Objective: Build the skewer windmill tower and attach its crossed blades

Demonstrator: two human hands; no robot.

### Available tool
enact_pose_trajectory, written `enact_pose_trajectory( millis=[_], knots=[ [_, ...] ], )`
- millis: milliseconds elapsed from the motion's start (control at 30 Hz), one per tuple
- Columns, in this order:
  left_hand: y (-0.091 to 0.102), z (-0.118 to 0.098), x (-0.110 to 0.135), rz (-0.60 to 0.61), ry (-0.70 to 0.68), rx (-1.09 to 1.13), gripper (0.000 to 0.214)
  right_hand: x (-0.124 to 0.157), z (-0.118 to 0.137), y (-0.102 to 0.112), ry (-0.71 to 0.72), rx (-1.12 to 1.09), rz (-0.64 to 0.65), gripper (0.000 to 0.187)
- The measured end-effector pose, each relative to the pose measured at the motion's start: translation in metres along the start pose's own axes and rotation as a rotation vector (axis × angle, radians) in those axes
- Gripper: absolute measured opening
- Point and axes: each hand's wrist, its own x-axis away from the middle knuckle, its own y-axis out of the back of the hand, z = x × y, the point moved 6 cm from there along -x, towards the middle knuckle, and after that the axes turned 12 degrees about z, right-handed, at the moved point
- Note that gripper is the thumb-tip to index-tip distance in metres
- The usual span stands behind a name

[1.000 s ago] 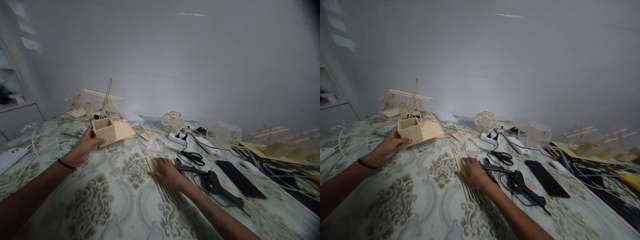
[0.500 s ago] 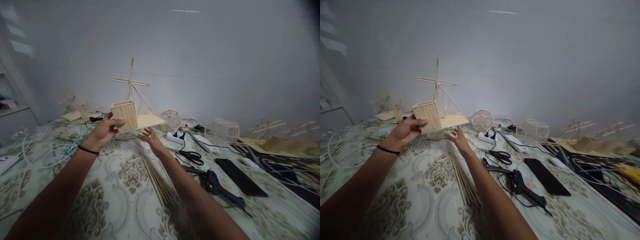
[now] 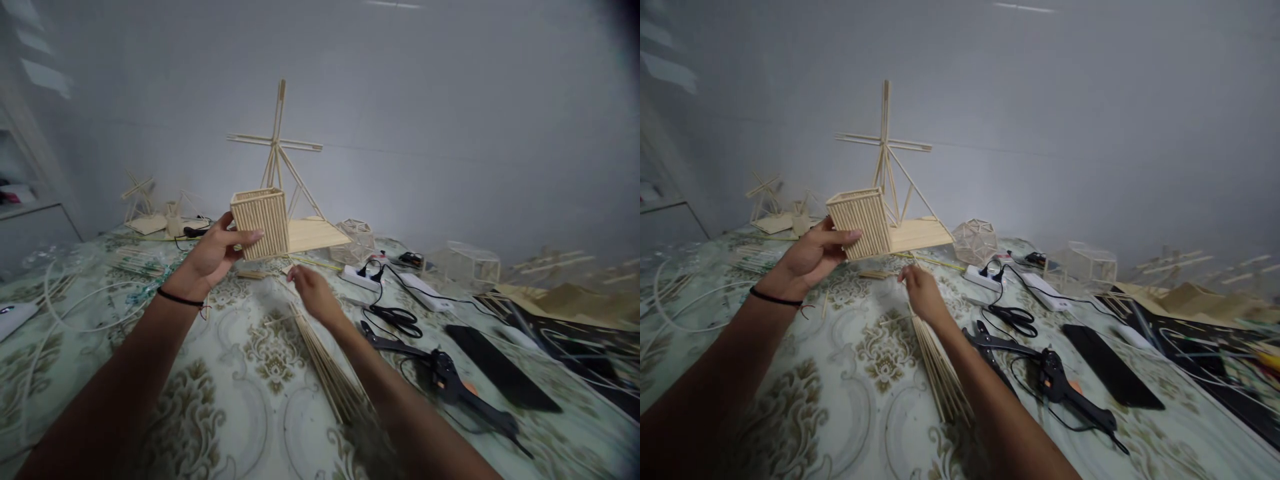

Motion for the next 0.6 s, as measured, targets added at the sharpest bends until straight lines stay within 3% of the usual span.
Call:
enact_pose_trajectory(
  millis=[133, 233, 300, 400, 433, 533, 600],
  knots=[
    [0.003, -0.010, 0.003, -0.018, -0.060, 0.025, 0.041, 0.015, -0.025, -0.043, -0.133, 0.268, 0.190, 0.028],
    [0.009, -0.017, 0.004, -0.024, -0.084, 0.021, 0.039, 0.019, -0.036, -0.044, -0.178, 0.367, 0.280, 0.021],
    [0.013, -0.019, 0.003, -0.041, -0.086, 0.010, 0.039, 0.017, -0.034, -0.029, -0.163, 0.374, 0.329, 0.015],
    [0.017, -0.015, -0.001, -0.061, -0.097, 0.000, 0.041, 0.012, -0.025, 0.006, -0.104, 0.288, 0.405, 0.025],
    [0.017, -0.012, -0.004, -0.055, -0.103, 0.002, 0.042, 0.010, -0.020, 0.022, -0.077, 0.214, 0.376, 0.030],
    [0.016, 0.003, -0.014, -0.027, -0.105, 0.020, 0.048, 0.007, -0.014, 0.075, -0.024, -0.126, 0.069, 0.033],
    [0.016, 0.015, -0.024, -0.015, -0.089, 0.046, 0.053, 0.008, -0.018, 0.091, -0.074, -0.281, 0.024, 0.038]
  ],
)
